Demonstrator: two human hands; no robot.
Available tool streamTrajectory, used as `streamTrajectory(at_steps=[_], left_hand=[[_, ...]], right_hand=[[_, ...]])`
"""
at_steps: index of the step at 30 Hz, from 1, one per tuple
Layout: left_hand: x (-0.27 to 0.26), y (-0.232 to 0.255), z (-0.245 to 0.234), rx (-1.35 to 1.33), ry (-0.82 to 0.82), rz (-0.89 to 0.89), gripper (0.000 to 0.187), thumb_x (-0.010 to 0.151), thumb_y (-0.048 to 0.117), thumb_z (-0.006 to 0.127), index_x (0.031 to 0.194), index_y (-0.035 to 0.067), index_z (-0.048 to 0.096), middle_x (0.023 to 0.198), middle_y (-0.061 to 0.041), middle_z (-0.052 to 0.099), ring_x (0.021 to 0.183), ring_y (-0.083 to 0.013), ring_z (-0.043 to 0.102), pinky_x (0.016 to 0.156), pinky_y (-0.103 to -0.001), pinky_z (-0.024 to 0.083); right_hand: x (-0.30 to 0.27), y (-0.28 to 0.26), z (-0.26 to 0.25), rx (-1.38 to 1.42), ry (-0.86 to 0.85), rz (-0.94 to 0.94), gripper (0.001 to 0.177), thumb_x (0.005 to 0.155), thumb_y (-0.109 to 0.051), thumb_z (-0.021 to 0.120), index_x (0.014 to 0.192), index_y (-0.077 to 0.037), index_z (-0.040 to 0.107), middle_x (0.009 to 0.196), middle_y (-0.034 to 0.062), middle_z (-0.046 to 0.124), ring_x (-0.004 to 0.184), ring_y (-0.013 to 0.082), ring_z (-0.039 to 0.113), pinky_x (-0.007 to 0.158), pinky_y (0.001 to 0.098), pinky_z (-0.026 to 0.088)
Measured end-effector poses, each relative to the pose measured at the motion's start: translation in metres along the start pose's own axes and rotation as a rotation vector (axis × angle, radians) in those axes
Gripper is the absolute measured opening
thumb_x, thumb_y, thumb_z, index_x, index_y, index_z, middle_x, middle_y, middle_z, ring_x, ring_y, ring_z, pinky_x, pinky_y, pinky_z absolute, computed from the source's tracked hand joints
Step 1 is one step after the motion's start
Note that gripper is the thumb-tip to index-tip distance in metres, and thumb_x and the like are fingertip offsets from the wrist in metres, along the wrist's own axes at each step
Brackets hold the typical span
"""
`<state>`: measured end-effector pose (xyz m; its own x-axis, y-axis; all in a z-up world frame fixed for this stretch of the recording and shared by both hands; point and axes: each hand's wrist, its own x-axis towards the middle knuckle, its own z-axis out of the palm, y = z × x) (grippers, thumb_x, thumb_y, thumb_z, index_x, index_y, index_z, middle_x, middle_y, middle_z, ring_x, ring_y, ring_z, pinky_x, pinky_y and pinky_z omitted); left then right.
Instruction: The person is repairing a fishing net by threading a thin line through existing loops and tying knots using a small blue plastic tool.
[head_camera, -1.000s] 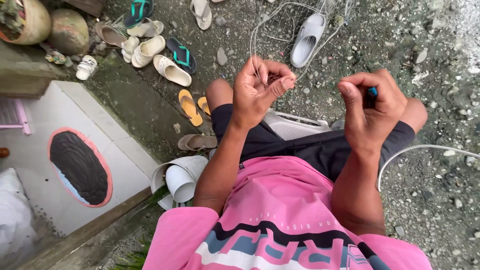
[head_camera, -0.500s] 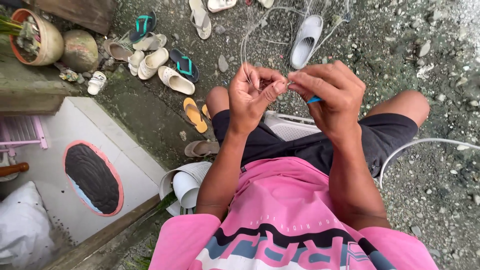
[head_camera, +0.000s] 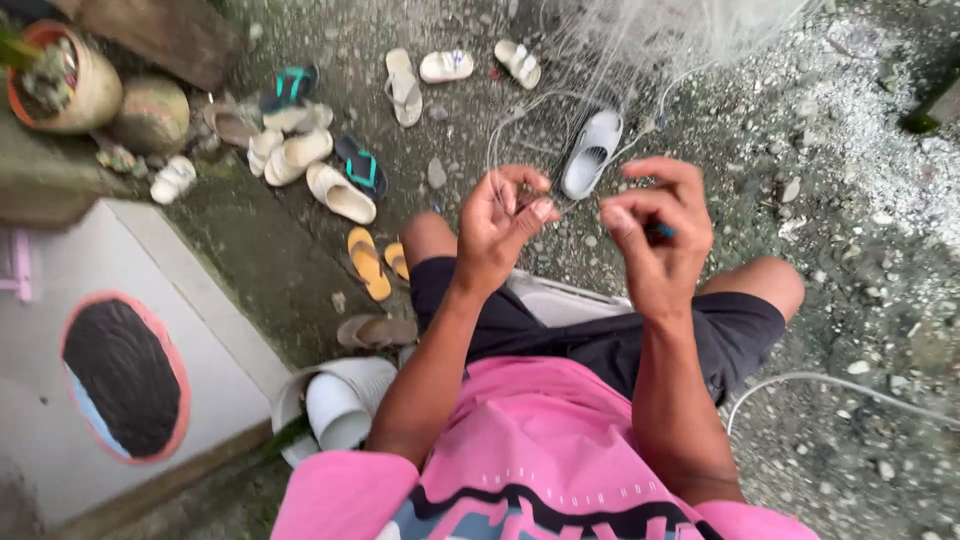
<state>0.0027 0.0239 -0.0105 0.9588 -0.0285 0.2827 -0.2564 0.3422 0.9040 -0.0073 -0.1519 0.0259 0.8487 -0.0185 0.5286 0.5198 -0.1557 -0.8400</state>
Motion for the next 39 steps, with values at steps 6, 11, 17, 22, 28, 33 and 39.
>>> streamTrajectory(at_steps=[6,11,17,22,28,33,39], left_hand=[[-0.011,-0.002,0.002,-0.036,0.033,-0.011,0.03,0.088,0.009,0.067,0.081,0.012,0.037,0.106,-0.015,0.063,0.086,-0.0196,0.068,0.069,-0.026,0.058],[-0.001,0.01,0.006,-0.083,0.049,0.049,0.028,0.088,0.001,0.065,0.085,0.008,0.038,0.102,-0.017,0.063,0.086,-0.0186,0.067,0.074,-0.023,0.055],[0.0,0.005,0.005,-0.063,0.024,0.038,0.033,0.082,0.003,0.072,0.085,0.011,0.039,0.101,-0.015,0.065,0.086,-0.015,0.067,0.072,-0.022,0.054],[-0.004,-0.002,0.007,-0.033,0.039,0.05,0.032,0.083,0.005,0.072,0.085,0.011,0.04,0.097,-0.015,0.065,0.086,-0.0173,0.066,0.072,-0.025,0.055],[-0.001,-0.01,0.011,-0.021,0.131,0.109,0.031,0.086,0.005,0.069,0.083,0.01,0.039,0.094,-0.013,0.066,0.085,-0.0132,0.065,0.071,-0.021,0.052],[-0.002,-0.038,0.013,-0.186,0.187,0.149,0.03,0.089,0.005,0.067,0.084,0.01,0.037,0.094,-0.012,0.066,0.086,-0.0109,0.064,0.071,-0.021,0.054],[0.004,-0.058,0.017,-0.098,0.203,0.186,0.03,0.087,0.004,0.067,0.085,0.013,0.038,0.093,-0.012,0.064,0.087,-0.0135,0.064,0.072,-0.023,0.053]], right_hand=[[-0.005,0.009,0.026,0.105,-0.019,0.319,0.007,0.087,-0.005,0.071,0.084,-0.002,0.066,0.063,0.0092,0.06,0.06,0.0118,0.049,0.057,0.0278,0.041],[0.002,0.02,0.041,0.219,-0.022,0.233,0.004,0.089,0.002,0.067,0.086,0.002,0.064,0.082,0.0149,0.063,0.076,0.0153,0.054,0.069,0.0288,0.046],[-0.002,0.022,0.04,0.265,0.002,0.217,0.005,0.092,0.002,0.065,0.088,0.004,0.063,0.091,0.0154,0.063,0.082,0.014,0.056,0.072,0.028,0.045],[-0.007,0.017,0.041,0.242,0.011,0.224,0.005,0.093,0.002,0.064,0.088,0.004,0.063,0.09,0.0159,0.063,0.085,0.0162,0.056,0.075,0.0306,0.046],[-0.005,0.02,0.046,0.269,0.036,0.157,0.005,0.092,0.002,0.064,0.089,0.005,0.063,0.093,0.0179,0.063,0.088,0.0179,0.058,0.079,0.032,0.047],[-0.012,0.043,0.041,0.195,0.023,0.118,0.004,0.09,0.005,0.067,0.09,0.007,0.064,0.093,0.0215,0.063,0.092,0.0254,0.062,0.082,0.036,0.048],[-0.013,0.059,0.037,0.236,-0.001,0.141,0.005,0.094,0.004,0.066,0.092,0.007,0.062,0.096,0.0204,0.062,0.094,0.0212,0.06,0.087,0.0337,0.048]])
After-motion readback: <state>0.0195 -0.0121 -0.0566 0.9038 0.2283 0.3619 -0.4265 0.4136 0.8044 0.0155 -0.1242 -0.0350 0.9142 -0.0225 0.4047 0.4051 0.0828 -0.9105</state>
